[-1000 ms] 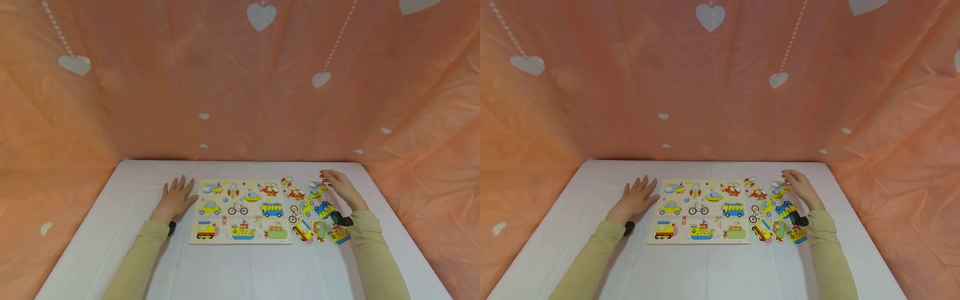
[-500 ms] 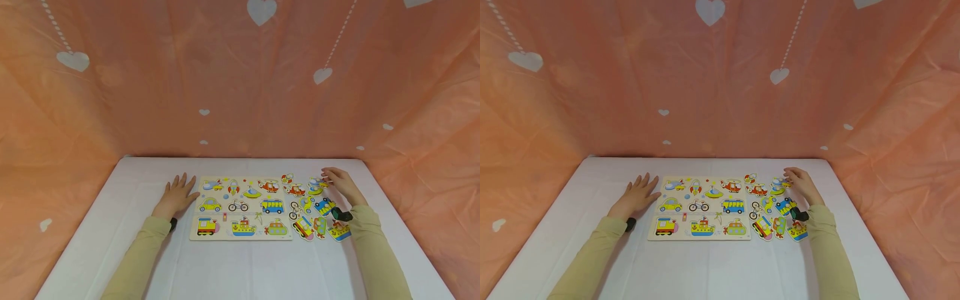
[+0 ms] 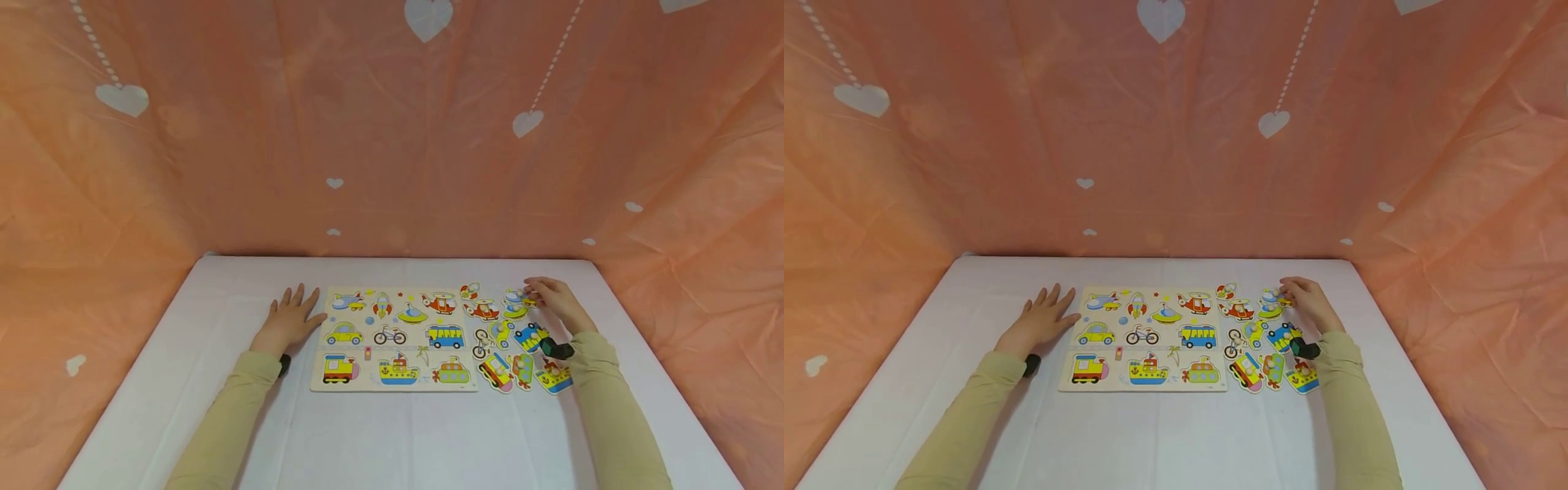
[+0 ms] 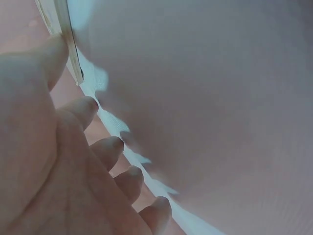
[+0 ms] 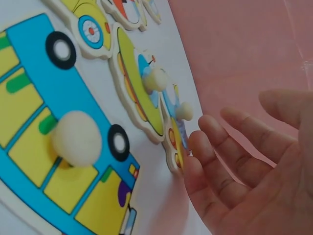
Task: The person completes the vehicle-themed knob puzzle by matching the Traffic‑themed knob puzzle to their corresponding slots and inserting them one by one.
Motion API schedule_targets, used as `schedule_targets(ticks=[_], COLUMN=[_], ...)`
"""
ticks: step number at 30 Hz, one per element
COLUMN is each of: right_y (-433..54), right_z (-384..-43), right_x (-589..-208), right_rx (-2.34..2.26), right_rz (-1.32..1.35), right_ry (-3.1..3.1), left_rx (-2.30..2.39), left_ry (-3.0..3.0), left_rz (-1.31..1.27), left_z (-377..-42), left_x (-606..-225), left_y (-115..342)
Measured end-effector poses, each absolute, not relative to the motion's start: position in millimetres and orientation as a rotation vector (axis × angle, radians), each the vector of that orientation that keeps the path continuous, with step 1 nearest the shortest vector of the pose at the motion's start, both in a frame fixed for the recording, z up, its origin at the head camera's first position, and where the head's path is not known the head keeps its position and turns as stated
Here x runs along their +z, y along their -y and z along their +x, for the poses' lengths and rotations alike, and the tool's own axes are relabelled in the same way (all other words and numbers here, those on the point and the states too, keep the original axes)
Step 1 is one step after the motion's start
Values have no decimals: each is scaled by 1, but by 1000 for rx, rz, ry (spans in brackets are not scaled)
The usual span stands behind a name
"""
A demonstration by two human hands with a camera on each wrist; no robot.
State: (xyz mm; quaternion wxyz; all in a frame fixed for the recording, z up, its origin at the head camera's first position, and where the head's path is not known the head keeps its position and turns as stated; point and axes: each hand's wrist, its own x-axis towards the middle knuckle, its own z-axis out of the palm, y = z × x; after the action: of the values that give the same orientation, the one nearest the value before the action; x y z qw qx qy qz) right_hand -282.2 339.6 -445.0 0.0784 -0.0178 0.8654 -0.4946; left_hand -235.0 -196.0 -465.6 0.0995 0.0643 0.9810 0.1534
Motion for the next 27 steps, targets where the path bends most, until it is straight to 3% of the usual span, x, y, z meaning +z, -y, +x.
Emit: schedule_targets(ticks=[27], right_y=[-345], right_z=[-295], right_x=[-463], right_rx=[-1260], right_rz=[-90], right_ry=[-2672], left_rx=[457], left_ry=[-2890], left_rz=[172], left_z=[-234], left_x=[-465], left_y=[194])
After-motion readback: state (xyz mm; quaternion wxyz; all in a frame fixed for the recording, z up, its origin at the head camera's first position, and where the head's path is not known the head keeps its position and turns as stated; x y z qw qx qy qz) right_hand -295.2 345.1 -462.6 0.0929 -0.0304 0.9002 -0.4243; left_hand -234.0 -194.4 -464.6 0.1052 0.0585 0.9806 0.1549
